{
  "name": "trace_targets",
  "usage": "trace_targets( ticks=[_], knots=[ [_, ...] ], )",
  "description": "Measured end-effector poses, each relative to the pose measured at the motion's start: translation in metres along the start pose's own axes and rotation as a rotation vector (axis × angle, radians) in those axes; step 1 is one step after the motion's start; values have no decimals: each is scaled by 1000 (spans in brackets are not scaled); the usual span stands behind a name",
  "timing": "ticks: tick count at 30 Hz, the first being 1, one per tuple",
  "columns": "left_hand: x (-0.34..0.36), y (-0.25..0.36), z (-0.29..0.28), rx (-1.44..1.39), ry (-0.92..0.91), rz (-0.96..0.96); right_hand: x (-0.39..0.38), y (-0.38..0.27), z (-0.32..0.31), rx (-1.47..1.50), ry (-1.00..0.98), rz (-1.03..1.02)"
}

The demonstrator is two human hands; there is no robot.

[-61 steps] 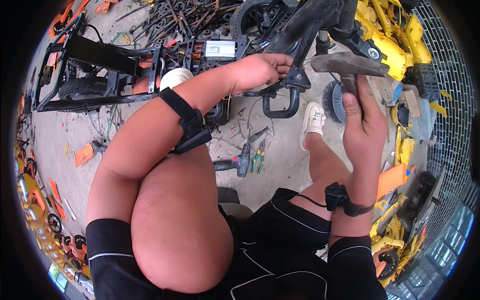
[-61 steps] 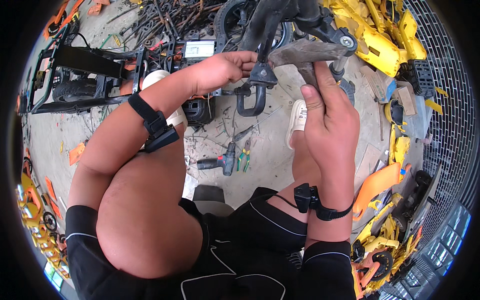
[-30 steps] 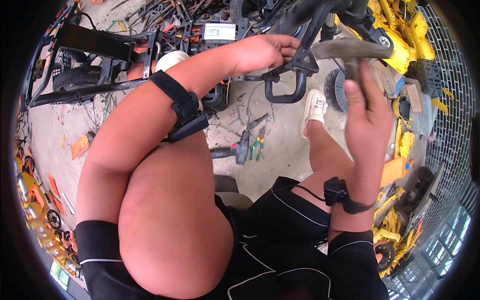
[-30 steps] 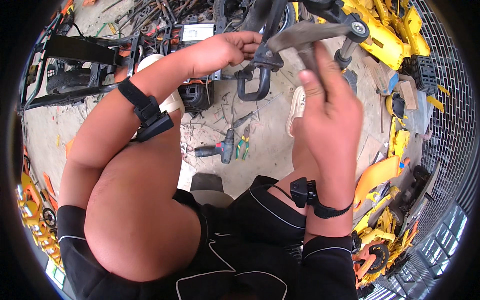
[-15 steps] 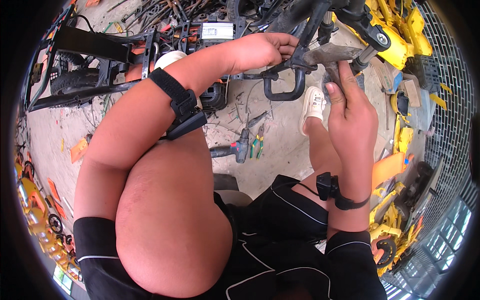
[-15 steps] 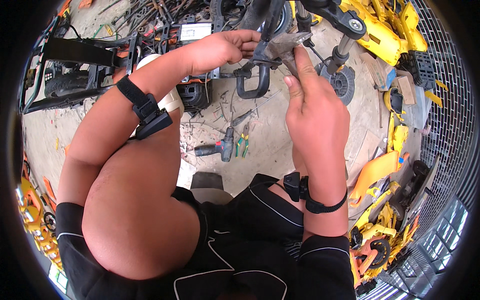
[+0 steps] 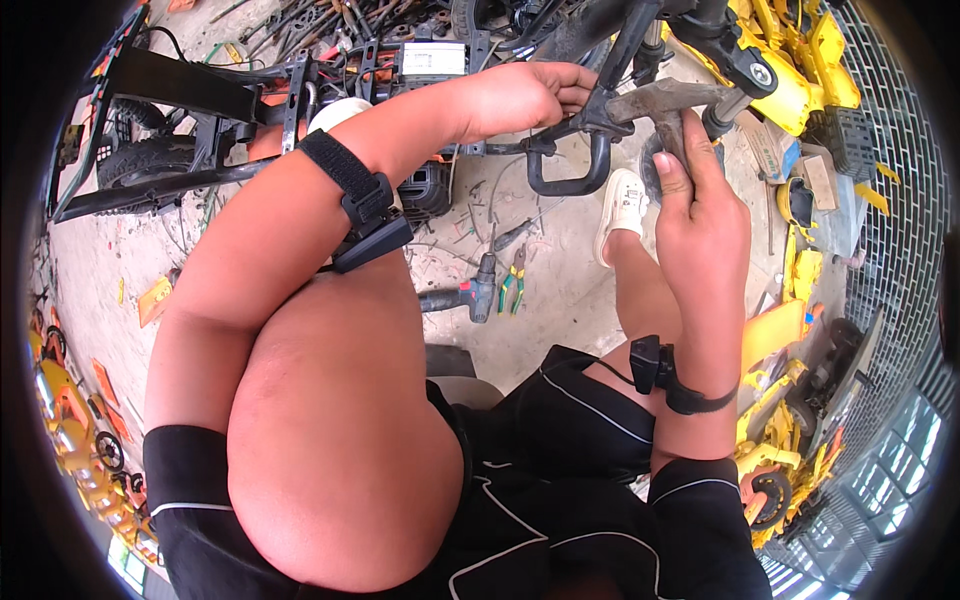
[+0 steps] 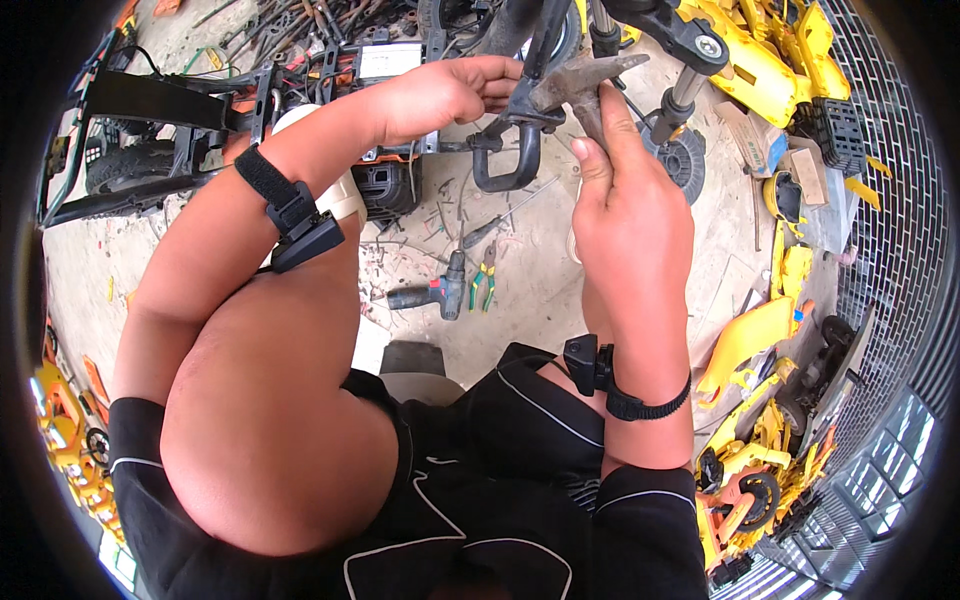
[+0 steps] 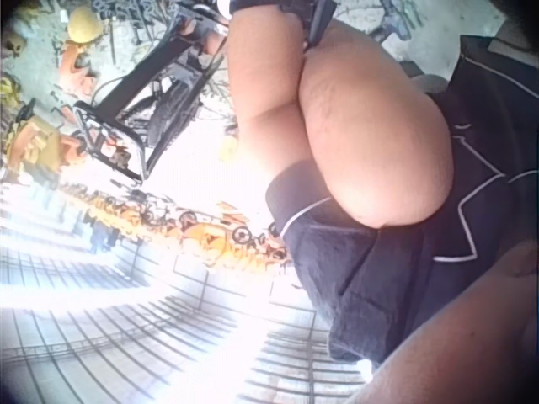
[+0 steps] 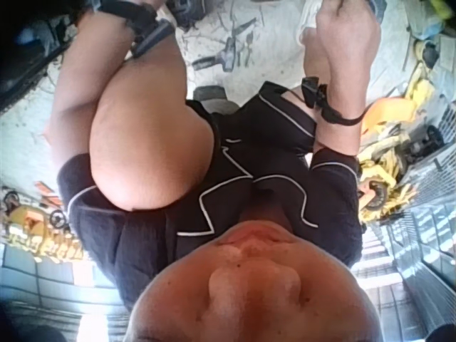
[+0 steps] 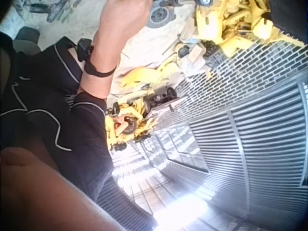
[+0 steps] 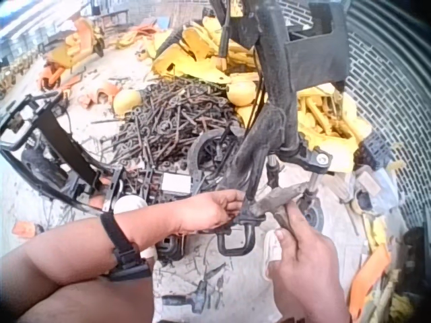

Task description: The person uses a hammer to drive a metal pin into a hinge joint on a black motorcycle frame while sitting on the floor.

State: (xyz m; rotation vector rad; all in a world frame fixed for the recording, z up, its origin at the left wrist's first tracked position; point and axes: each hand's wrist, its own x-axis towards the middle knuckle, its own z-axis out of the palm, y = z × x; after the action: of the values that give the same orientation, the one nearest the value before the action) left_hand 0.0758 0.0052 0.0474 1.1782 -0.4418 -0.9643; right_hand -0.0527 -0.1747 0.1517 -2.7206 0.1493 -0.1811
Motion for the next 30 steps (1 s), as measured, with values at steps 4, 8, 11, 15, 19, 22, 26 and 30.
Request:
trace_targets(
  ticks=[4,8,11,15,19,22,26,30],
  knots=[
    [0,3,-1,-8,-43,10,0,1,1,-34,38,-44],
    [-1,-1,-1,-1,-37,33,2,-17,-11,73,-79,165],
    [-1,-2,0,11,-12,25,0,-11,-6,108,64,58],
    [0,-7,-3,33,16,7,2,-4,-11,283,203,-45],
    [0,-4,-3,69,33,-17,1,-14,-23,360,385,-68],
    [0,-1,-1,36,-13,-7,-3,-4,-9,107,177,-14],
    [-6,6,2,24,-29,-22,4,-12,-6,22,-61,98],
    [-4,7,-1,-6,-38,-2,5,-10,-8,-55,-19,-2]
  ],
)
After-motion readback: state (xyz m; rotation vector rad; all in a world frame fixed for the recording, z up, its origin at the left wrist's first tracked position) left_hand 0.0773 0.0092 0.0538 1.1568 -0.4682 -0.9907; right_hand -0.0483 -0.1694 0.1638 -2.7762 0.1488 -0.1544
